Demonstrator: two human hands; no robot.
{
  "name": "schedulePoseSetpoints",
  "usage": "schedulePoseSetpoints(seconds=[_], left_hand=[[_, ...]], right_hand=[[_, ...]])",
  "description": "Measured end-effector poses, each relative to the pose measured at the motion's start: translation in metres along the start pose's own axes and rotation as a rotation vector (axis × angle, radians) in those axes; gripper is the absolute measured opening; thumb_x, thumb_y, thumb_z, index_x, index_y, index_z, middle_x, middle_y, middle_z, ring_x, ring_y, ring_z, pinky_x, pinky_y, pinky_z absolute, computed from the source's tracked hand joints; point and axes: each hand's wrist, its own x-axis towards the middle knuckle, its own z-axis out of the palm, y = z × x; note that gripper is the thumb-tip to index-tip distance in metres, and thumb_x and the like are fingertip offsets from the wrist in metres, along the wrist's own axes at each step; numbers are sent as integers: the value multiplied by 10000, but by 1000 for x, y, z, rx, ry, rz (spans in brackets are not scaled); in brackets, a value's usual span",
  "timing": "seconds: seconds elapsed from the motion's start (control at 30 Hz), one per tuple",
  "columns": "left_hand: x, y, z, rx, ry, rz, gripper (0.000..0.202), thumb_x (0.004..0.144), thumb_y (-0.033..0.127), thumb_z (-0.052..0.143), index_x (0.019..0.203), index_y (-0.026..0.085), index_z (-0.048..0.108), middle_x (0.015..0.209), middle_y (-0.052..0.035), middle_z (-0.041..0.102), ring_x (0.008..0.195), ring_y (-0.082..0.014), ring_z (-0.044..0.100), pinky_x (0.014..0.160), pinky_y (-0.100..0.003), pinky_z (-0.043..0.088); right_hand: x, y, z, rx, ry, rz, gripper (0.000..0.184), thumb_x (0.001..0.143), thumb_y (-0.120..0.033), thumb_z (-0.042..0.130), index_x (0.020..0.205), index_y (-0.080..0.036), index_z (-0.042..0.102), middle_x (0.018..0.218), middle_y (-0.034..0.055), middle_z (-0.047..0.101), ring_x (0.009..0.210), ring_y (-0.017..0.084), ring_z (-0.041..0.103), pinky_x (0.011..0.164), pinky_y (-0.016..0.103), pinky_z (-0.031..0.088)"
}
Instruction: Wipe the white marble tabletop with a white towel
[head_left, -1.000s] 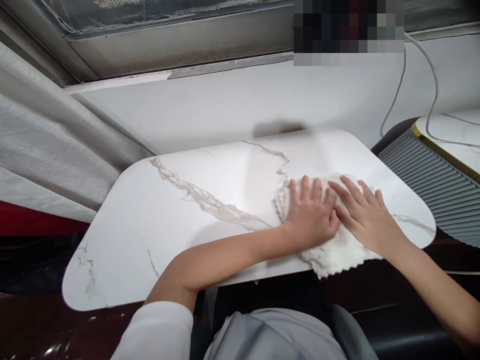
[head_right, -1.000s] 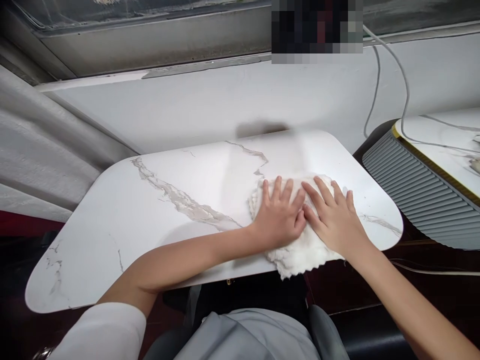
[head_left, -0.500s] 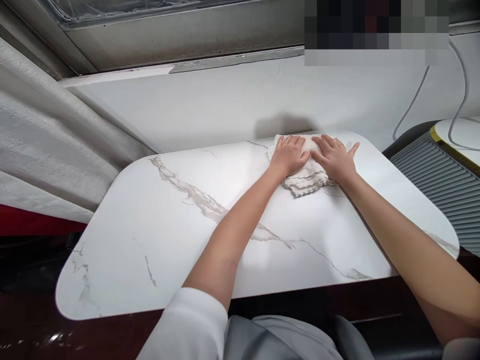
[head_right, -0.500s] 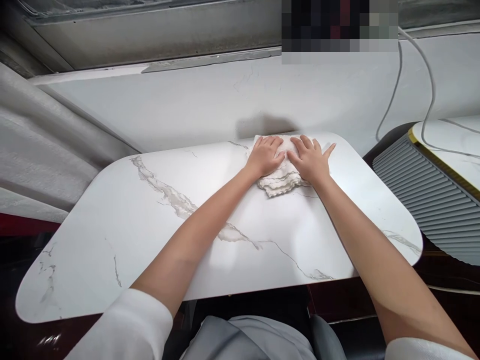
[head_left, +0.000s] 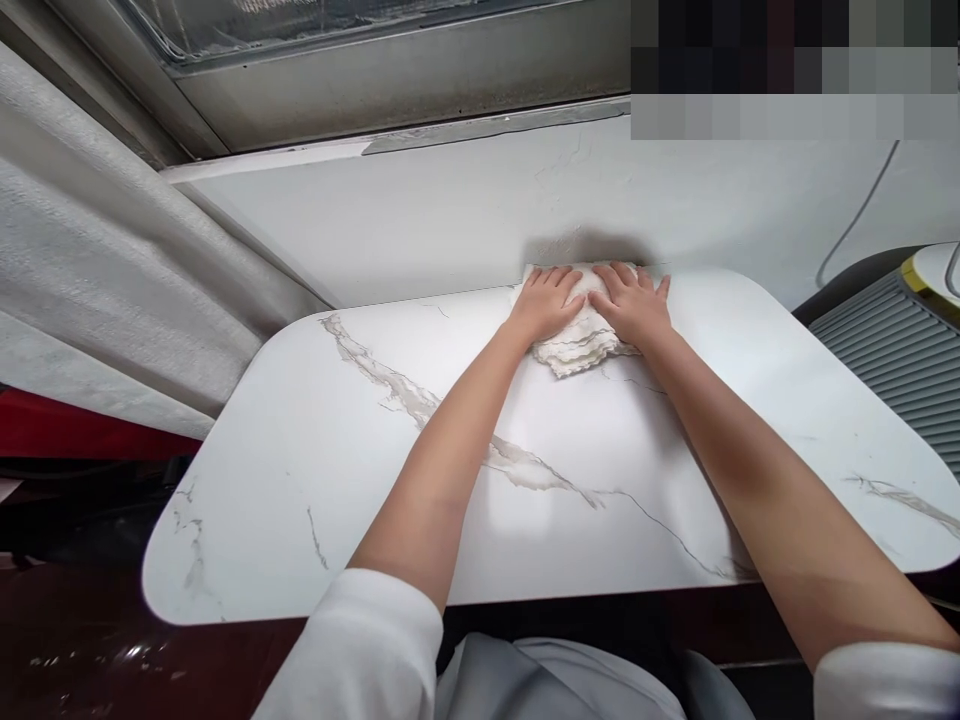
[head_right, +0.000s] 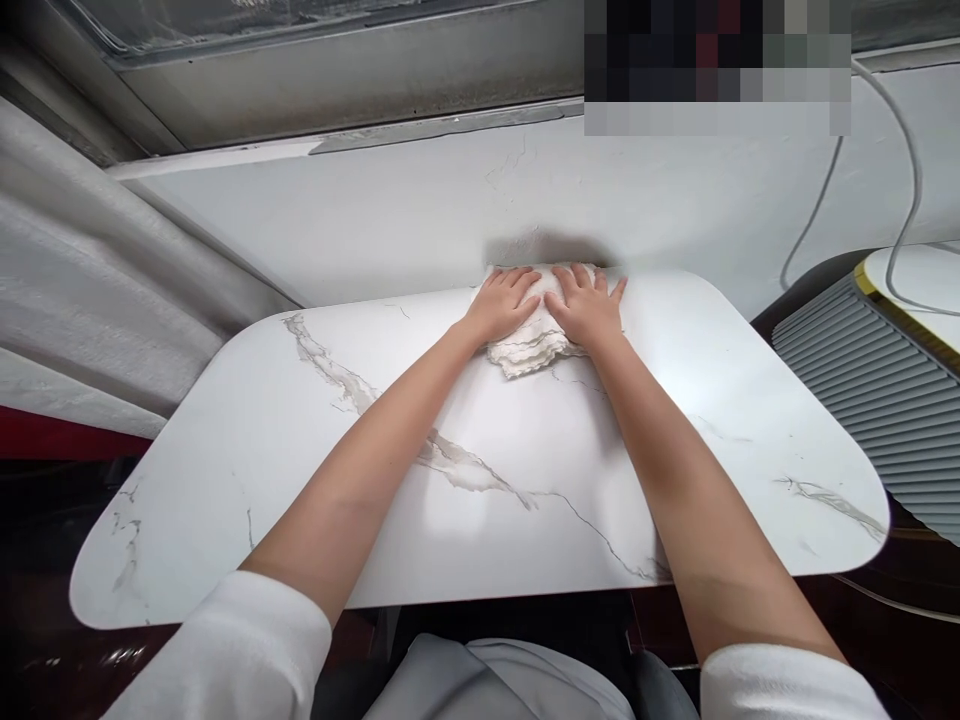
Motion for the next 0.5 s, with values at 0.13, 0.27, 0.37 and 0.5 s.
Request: schedulePoseSetpoints(seconds=[0.13, 0.27, 0.37, 0.5], left_hand=[[-10, -15, -4, 25, 7, -79, 502, 1020, 386, 349, 1465, 173, 446, 1608, -96, 362, 1518, -271, 227, 1252, -448, 144], [-19, -17, -5, 54, -3, -113, 522, 1032, 404, 328, 1493, 177, 420, 1613, -119, 346, 1516, -281, 241, 1259, -469, 102], [-28, -12, -6, 61, -14, -123, 526, 1035, 404, 326, 1506, 184, 405, 1619, -123, 340, 1514, -276, 255, 1259, -467, 110], [-45, -4, -8, 52, -27, -117, 535, 1033, 414, 323, 1508, 181, 402, 1627, -134, 324, 1524, -281, 235, 1259, -468, 115]], right_hand=[[9, -15, 7, -27, -25, -37, 634, 989, -484, 224, 1552, -216, 339, 1634, 78, 305, 1479, 409, 237, 1177, 657, 170], [8, -17, 12, -26, -11, -71, 641, 983, -498, 220, 1547, -220, 349, 1635, 80, 302, 1476, 402, 248, 1171, 649, 197], [1, -17, 14, -34, -6, -86, 644, 980, -519, 218, 1544, -238, 353, 1639, 76, 297, 1474, 397, 256, 1156, 647, 228], [-19, -20, 13, -47, -15, -67, 651, 980, -528, 197, 1551, -253, 343, 1647, 64, 285, 1489, 380, 243, 1159, 618, 248]])
